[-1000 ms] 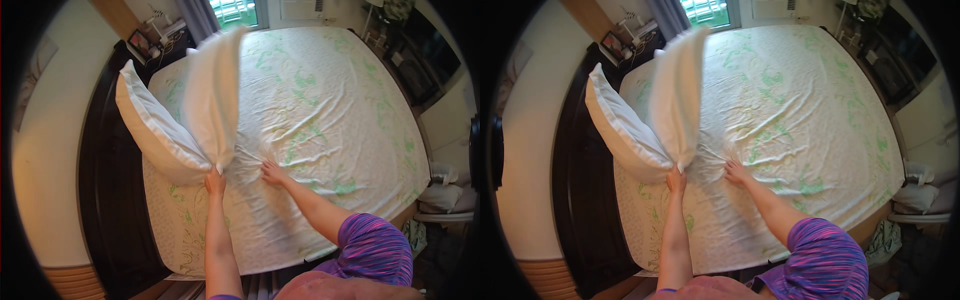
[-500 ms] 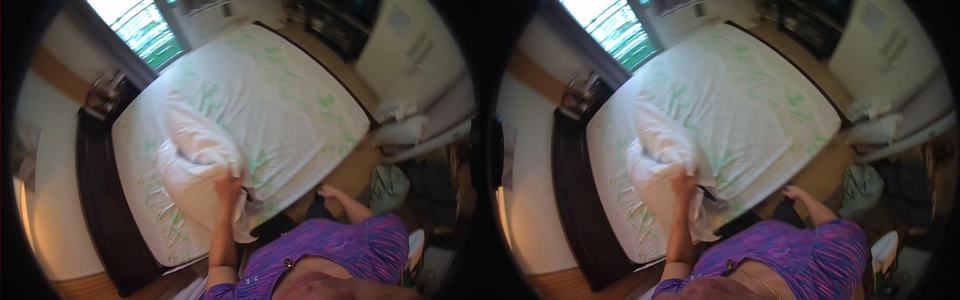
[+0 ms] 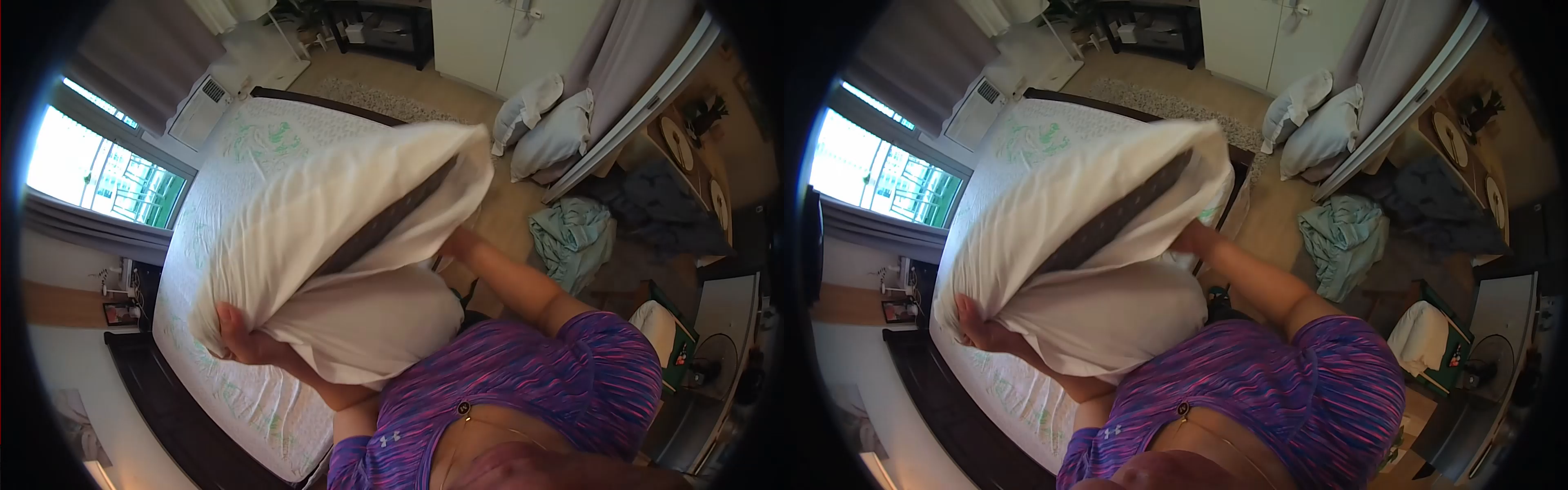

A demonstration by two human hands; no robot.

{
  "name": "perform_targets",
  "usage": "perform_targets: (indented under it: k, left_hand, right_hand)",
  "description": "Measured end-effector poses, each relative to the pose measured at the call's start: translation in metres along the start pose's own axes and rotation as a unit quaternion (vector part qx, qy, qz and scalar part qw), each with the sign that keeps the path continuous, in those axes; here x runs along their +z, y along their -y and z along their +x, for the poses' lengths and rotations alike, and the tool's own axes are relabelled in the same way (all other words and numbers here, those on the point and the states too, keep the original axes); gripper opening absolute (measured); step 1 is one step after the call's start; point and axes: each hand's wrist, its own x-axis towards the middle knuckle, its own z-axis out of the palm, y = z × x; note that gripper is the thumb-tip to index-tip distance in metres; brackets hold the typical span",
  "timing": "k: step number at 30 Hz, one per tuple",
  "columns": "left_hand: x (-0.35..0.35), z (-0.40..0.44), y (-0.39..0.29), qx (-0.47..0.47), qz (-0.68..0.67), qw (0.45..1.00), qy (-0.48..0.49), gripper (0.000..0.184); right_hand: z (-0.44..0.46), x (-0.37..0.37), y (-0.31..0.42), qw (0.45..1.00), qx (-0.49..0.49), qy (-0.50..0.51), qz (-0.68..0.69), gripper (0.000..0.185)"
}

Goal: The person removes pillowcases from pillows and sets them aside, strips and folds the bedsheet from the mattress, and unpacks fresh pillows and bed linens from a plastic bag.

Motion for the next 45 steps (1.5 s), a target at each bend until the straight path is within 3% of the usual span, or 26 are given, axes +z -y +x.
perform_targets:
  k: [4, 7, 9, 11, 12, 13, 14, 15, 16, 18, 19, 21, 22, 23, 25, 26, 28, 30, 32, 33, 35, 37, 40, 42, 43, 45]
  left_hand:
    - [0.008, -0.011, 0.038, 0.012, 0.004, 1.000, 0.022, 0.033]
    - [0.012, -0.018, 0.048, 0.003, -0.036, 0.997, 0.072, 0.037]
    - [0.016, -0.029, 0.047, -0.302, -0.093, 0.937, 0.152, 0.039]
    - [-0.038, -0.031, 0.121, -0.339, 0.060, 0.918, 0.198, 0.045]
    - [-0.064, -0.038, 0.151, -0.361, 0.227, 0.871, 0.242, 0.049]
    - [-0.091, -0.049, 0.181, -0.375, 0.386, 0.796, 0.278, 0.053]
    - [-0.124, -0.069, 0.222, -0.366, 0.447, 0.766, 0.283, 0.054]
    - [-0.152, -0.087, 0.259, -0.354, 0.505, 0.732, 0.287, 0.055]
    - [-0.164, -0.100, 0.276, -0.336, 0.501, 0.742, 0.293, 0.051]
    - [-0.179, -0.106, 0.314, -0.245, 0.532, 0.766, 0.265, 0.044]
    - [-0.169, -0.093, 0.309, -0.246, 0.532, 0.767, 0.260, 0.044]
    - [-0.162, -0.060, 0.296, -0.244, 0.508, 0.753, 0.339, 0.044]
    - [-0.170, -0.045, 0.295, -0.296, 0.480, 0.746, 0.354, 0.042]
    - [-0.177, -0.039, 0.294, -0.297, 0.483, 0.744, 0.353, 0.042]
    - [-0.171, -0.025, 0.279, -0.435, 0.452, 0.691, 0.360, 0.038]
    - [-0.166, -0.025, 0.273, -0.452, 0.435, 0.699, 0.344, 0.033]
    - [-0.158, -0.028, 0.275, -0.452, 0.420, 0.710, 0.339, 0.033]
    - [-0.154, -0.029, 0.278, -0.451, 0.406, 0.723, 0.329, 0.033]
    - [-0.149, -0.018, 0.284, -0.405, 0.470, 0.695, 0.363, 0.035]
    - [-0.146, -0.011, 0.285, -0.339, 0.551, 0.647, 0.405, 0.039]
    - [-0.124, -0.012, 0.271, -0.341, 0.553, 0.658, 0.380, 0.046]
    - [-0.099, -0.014, 0.258, -0.342, 0.547, 0.671, 0.367, 0.056]
    - [-0.058, -0.032, 0.234, -0.310, 0.506, 0.744, 0.307, 0.068]
    - [-0.010, -0.057, 0.207, -0.347, 0.427, 0.793, 0.261, 0.064]
    - [0.021, -0.073, 0.191, -0.360, 0.366, 0.822, 0.246, 0.062]
    - [0.068, -0.102, 0.181, -0.364, 0.310, 0.846, 0.236, 0.059]
  right_hand:
    - [0.002, 0.006, 0.078, 0.997, -0.074, 0.031, -0.005, 0.069]
    - [0.002, -0.007, 0.121, 0.993, -0.049, 0.105, 0.019, 0.068]
    - [0.003, -0.040, 0.129, 0.989, 0.007, 0.141, 0.034, 0.068]
    - [0.009, -0.094, 0.113, 0.998, 0.048, 0.039, 0.007, 0.068]
    - [0.011, -0.127, 0.095, 0.994, 0.064, -0.083, -0.038, 0.069]
    - [0.015, -0.150, 0.067, 0.991, 0.066, -0.112, -0.035, 0.066]
    - [0.014, -0.171, 0.037, 0.987, 0.069, -0.141, -0.033, 0.064]
    - [0.011, -0.197, 0.005, 0.959, 0.157, -0.227, -0.064, 0.059]
    - [0.006, -0.220, -0.025, 0.917, 0.238, -0.307, -0.094, 0.055]
    - [0.000, -0.247, -0.059, 0.909, 0.294, -0.280, -0.093, 0.046]
    - [0.005, -0.252, -0.069, 0.908, 0.297, -0.279, -0.097, 0.046]
    - [0.009, -0.259, -0.085, 0.907, 0.280, -0.256, -0.182, 0.041]
    - [0.014, -0.256, -0.088, 0.874, 0.318, -0.295, -0.220, 0.036]
    - [0.016, -0.253, -0.089, 0.873, 0.322, -0.295, -0.218, 0.036]
    - [0.018, -0.242, -0.090, 0.852, 0.363, -0.329, -0.186, 0.036]
    - [0.020, -0.237, -0.093, 0.852, 0.362, -0.331, -0.182, 0.036]
    - [0.028, -0.230, -0.097, 0.878, 0.398, -0.224, -0.142, 0.031]
    - [0.034, -0.225, -0.099, 0.886, 0.367, -0.235, -0.160, 0.030]
    - [0.039, -0.223, -0.094, 0.893, 0.331, -0.248, -0.179, 0.030]
    - [0.038, -0.223, -0.087, 0.887, 0.328, -0.222, -0.238, 0.031]
    - [0.030, -0.223, -0.065, 0.880, 0.316, -0.211, -0.286, 0.032]
    - [0.026, -0.219, -0.023, 0.826, 0.362, -0.111, -0.417, 0.033]
    - [0.015, -0.225, 0.035, 0.837, 0.289, -0.080, -0.458, 0.035]
    - [0.011, -0.232, 0.080, 0.809, 0.187, -0.049, -0.555, 0.037]
    - [0.008, -0.226, 0.103, 0.809, 0.187, -0.051, -0.555, 0.037]
    - [0.009, -0.220, 0.153, 0.905, 0.103, -0.163, -0.380, 0.033]
